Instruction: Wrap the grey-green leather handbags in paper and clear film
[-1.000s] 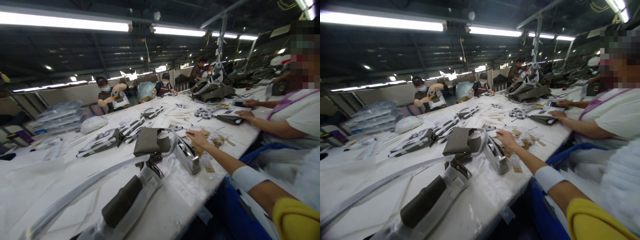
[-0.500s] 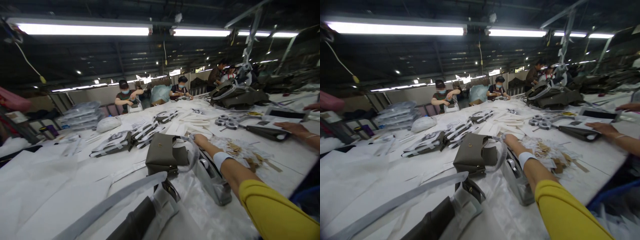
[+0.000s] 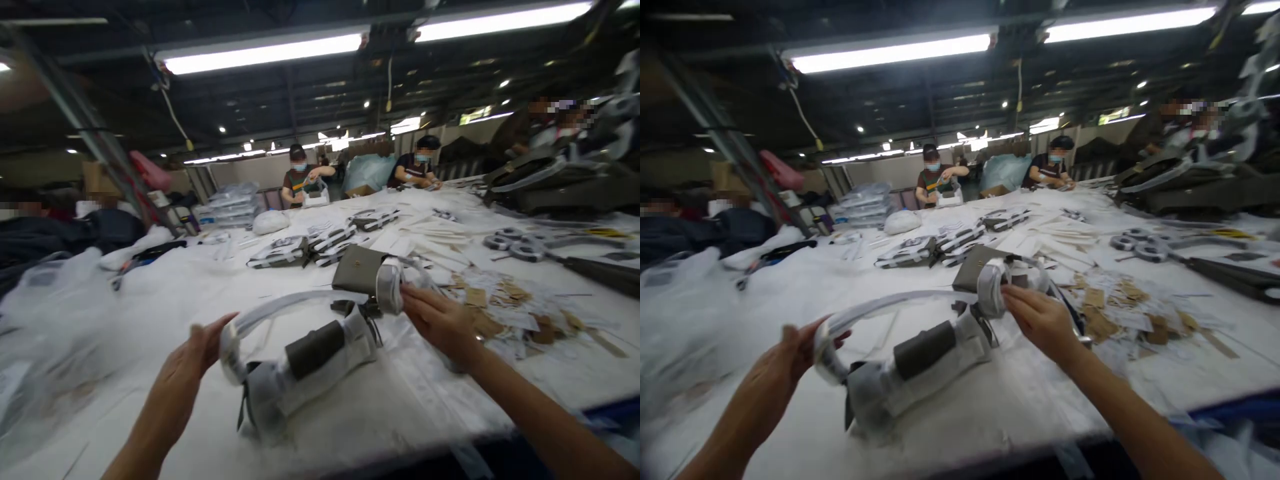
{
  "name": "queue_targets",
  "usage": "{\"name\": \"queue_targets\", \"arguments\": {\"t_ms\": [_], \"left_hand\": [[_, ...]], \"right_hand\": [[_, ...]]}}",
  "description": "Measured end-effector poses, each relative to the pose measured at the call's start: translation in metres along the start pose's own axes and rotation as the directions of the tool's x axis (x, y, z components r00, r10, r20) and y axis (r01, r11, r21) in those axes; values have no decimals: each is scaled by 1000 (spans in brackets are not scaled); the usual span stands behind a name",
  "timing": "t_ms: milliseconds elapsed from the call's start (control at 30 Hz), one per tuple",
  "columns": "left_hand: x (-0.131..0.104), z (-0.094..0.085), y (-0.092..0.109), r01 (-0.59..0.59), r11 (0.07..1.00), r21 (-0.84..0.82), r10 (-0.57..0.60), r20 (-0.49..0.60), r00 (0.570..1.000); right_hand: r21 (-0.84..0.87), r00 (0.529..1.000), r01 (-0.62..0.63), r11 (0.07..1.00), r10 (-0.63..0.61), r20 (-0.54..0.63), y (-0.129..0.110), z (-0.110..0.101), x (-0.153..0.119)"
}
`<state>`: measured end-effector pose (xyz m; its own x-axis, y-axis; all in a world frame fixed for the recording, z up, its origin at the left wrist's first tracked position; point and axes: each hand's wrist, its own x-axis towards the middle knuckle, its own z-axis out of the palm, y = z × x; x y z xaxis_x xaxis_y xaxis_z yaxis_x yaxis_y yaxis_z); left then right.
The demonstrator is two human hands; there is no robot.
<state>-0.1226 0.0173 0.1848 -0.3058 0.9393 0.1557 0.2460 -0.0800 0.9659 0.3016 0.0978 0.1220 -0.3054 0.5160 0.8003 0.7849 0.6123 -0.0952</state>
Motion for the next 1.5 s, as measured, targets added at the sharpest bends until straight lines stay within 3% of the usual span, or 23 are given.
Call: {"name": "queue_targets", "arguments": {"t_ms": [67, 167, 333, 467, 700, 1000, 1133, 1200, 1300, 1400, 1500], "left_hand": [[3, -4, 12, 38, 998, -50, -28, 180, 983], [8, -6, 32, 25, 999, -30, -13, 352, 936], [9, -1, 52, -34, 993, 116, -20, 435, 900], [12, 1, 59, -31, 980, 197, -64, 458, 887], [15, 7, 79, -38, 961, 275, -135, 584, 801], [28, 13, 73, -3, 962, 273, -184, 659, 730], [28, 16, 75, 55, 982, 179, -168, 713, 681], [26, 19, 75, 73, 989, 130, -144, 710, 689], [21, 22, 71, 70, 995, 68, -97, 665, 741], [15, 25, 66, 76, 997, 18, -73, 575, 815], [18, 29, 62, 142, 989, -52, -108, 416, 903]], "right_hand": [[103, 984, 171, 980, -175, 30, -49, 8, -12], [174, 939, 338, 925, -343, -2, -110, 29, -16], [87, 940, 342, 936, -341, -26, -166, 65, 11], [56, 958, 284, 957, -281, -54, -184, 77, 30], [-1, 952, 289, 957, -288, -105, -197, 76, 38], [-79, 944, 305, 949, -312, -109, -198, 71, 45], [-65, 944, 311, 948, -316, -94, -194, 67, 51], [7, 940, 328, 944, -326, -104, -189, 66, 49], [218, 953, 296, 930, -271, -137, -180, 65, 32], [466, 989, 140, 874, -101, -108, -174, 64, 3], [604, 999, -3, 797, 31, -37, -168, 59, -24]]}}
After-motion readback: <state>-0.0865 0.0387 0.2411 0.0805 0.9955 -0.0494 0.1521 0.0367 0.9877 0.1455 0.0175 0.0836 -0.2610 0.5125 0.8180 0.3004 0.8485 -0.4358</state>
